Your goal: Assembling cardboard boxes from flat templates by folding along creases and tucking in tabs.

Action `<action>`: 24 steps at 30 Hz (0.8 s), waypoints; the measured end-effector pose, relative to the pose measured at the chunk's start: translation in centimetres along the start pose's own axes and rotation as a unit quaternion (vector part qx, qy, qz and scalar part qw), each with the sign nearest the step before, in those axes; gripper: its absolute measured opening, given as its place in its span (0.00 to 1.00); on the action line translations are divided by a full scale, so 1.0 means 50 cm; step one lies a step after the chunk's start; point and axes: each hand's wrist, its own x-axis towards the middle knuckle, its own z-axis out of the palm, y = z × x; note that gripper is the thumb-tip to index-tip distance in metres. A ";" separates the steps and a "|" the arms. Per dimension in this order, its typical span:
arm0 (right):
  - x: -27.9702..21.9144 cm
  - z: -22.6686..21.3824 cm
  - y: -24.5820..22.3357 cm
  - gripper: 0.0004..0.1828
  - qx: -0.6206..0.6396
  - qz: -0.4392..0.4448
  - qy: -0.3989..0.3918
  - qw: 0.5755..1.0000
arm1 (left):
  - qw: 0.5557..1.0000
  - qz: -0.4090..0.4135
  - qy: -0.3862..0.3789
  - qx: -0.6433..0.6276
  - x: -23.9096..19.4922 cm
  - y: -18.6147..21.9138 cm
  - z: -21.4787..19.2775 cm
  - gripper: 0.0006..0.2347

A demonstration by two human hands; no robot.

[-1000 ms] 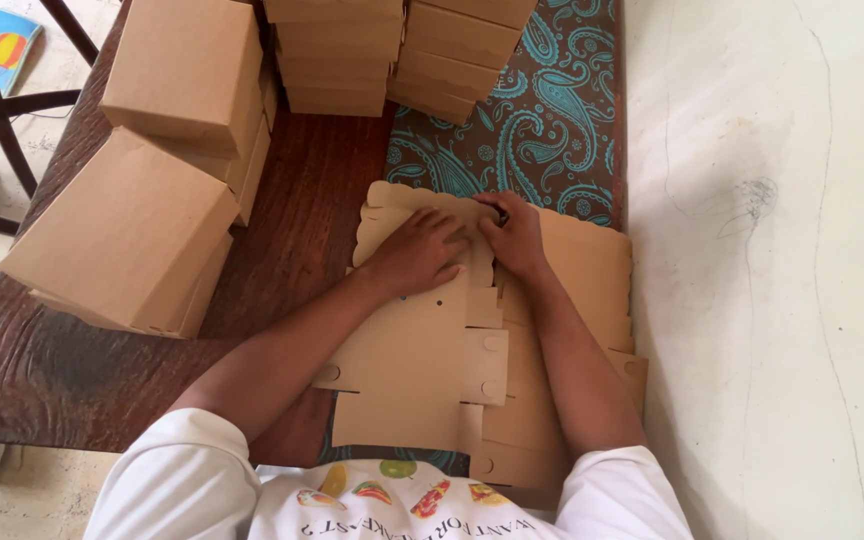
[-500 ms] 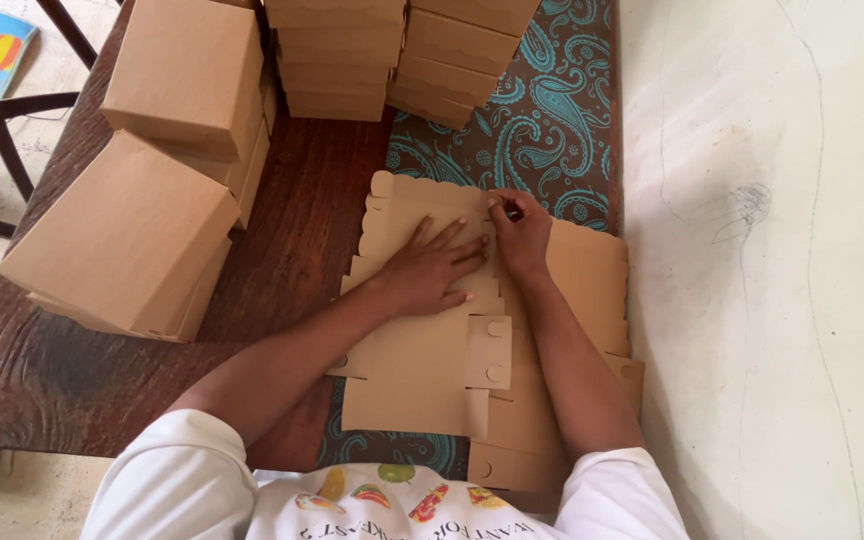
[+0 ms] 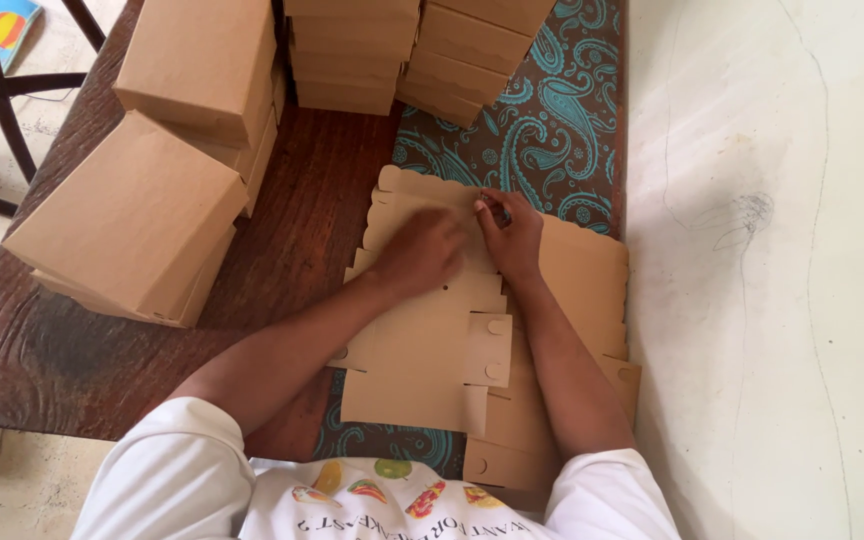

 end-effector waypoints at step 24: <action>-0.013 0.002 -0.004 0.13 -0.138 -0.033 -0.114 0.983 | 0.961 -0.128 0.167 0.179 -0.044 -0.006 -0.088 0.19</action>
